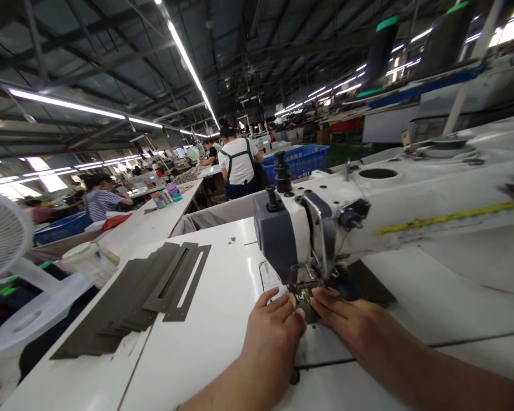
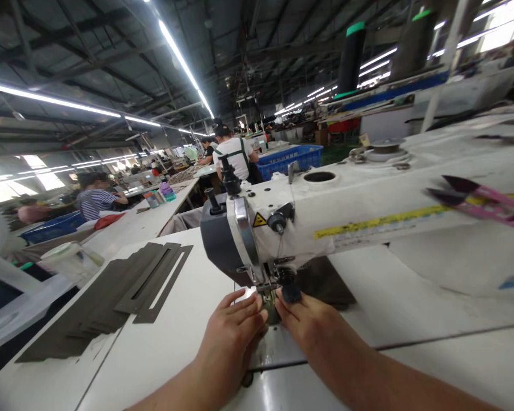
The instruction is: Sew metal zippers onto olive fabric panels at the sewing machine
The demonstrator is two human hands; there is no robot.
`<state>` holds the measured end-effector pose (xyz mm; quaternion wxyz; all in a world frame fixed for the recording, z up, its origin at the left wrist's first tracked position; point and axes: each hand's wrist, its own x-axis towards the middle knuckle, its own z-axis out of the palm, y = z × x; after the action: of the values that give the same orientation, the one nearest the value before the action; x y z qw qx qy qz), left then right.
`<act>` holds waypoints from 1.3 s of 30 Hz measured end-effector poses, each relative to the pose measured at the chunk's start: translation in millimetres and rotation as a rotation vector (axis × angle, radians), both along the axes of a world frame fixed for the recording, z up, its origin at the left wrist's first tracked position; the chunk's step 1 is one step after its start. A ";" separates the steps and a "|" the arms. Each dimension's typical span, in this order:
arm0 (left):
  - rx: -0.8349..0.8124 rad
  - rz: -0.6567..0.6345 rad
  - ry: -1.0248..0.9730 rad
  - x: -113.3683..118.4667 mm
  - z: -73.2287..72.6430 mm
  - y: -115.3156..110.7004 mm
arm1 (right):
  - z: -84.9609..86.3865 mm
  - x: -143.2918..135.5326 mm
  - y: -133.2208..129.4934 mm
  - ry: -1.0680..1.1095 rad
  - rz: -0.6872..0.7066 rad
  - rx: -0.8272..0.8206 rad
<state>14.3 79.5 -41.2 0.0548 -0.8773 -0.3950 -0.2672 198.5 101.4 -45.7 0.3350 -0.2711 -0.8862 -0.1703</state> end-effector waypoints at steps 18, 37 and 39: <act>-0.009 0.016 0.000 -1.8 -7.7 16.6 | -9.6 -4.9 15.3 0.133 -0.004 -0.319; 0.064 -0.012 0.009 -5.3 -15.6 23.5 | -15.4 0.5 18.0 0.026 0.065 -0.169; 0.053 -0.002 0.044 -7.0 -14.4 24.9 | -13.7 2.7 18.7 0.016 0.060 -0.222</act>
<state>7.3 104.4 -55.5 0.0865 -0.8815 -0.3856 -0.2583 201.2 120.1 -59.4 0.3147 -0.2811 -0.9047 -0.0589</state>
